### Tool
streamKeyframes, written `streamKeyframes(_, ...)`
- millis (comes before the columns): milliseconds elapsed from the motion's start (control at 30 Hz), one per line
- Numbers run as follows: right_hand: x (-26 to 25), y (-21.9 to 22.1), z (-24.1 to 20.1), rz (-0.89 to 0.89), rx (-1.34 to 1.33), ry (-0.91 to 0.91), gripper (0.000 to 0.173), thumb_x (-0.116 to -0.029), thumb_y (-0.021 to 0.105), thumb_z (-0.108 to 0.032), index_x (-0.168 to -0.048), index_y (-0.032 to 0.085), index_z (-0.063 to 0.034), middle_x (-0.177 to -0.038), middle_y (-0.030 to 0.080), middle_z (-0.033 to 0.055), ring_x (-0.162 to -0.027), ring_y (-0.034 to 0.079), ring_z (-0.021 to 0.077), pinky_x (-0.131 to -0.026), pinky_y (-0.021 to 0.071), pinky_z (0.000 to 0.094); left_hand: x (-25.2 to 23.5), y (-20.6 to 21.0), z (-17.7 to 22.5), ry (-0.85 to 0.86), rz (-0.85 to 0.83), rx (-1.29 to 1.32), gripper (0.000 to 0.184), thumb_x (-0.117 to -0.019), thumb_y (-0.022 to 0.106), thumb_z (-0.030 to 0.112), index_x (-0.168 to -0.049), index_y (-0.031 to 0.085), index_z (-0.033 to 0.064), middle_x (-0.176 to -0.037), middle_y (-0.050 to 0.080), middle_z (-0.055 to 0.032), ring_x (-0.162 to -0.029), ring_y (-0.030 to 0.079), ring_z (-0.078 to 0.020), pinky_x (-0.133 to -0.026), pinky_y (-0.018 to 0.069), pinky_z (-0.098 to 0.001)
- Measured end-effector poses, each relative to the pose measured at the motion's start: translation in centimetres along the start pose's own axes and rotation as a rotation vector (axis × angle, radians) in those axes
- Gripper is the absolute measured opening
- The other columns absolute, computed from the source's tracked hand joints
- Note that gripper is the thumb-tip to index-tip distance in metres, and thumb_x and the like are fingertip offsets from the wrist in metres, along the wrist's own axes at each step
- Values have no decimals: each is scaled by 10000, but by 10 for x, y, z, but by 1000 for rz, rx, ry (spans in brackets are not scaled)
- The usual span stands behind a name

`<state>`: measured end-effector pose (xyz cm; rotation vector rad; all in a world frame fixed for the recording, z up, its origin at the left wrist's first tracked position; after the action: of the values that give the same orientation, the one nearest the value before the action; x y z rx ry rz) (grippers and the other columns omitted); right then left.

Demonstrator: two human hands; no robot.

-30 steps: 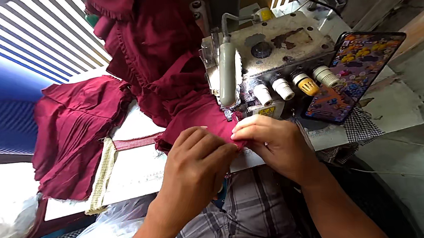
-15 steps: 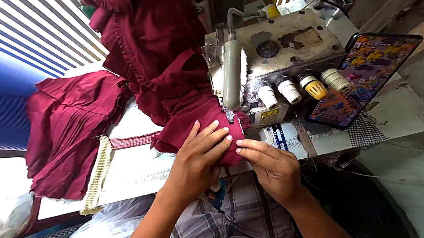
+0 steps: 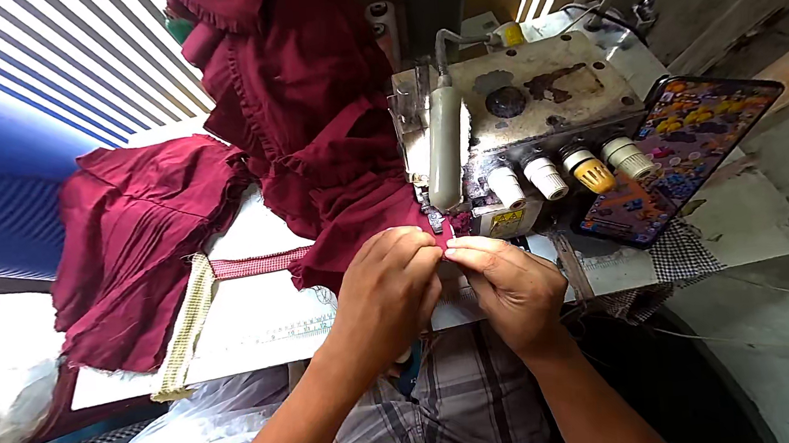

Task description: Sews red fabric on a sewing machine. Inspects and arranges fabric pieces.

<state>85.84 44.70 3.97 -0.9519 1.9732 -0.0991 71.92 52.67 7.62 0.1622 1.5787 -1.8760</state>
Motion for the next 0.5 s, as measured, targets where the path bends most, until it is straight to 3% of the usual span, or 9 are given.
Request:
streamKeyframes(67, 1, 1, 2, -31, 5, 2, 150, -964, 672, -64, -990, 816, -100, -1048, 788, 63, -990, 747, 135, -867, 605, 265, 4, 1, -9, 12, 0, 39, 212, -968, 581, 125, -1002, 789, 99, -1114, 757, -33, -1202, 662, -189, -1071, 514, -367)
streamKeyframes(267, 10, 3, 9, -49, 43, 39, 144, -970, 712, -167, -1066, 817, -147, -1113, 733, 107, -1035, 695, 141, -888, 576, 254, 9, 3, -15, 47, -42, 49, 238, -975, 575, 127, -1088, 782, 91, -1211, 733, -62, -1282, 621, -229, -1134, 468, -450)
streamKeyframes(500, 7, 8, 14, -99, 101, 73, 210, -1010, 663, -263, -1141, 804, -180, -1152, 719, 94, -941, 692, 106, -783, 576, 237, -2, 2, -23, 63, -88, 21, 246, -977, 562, 125, -1083, 778, 78, -1241, 715, -70, -1266, 623, -229, -1129, 464, -434)
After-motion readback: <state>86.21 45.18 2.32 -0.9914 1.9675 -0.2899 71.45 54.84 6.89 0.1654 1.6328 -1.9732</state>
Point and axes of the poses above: each hand's wrist, its own x-axis away from the middle knuckle, its own y-axis out of the palm, z = x × y, the point moved 5 cm from there along -x, towards the middle knuckle
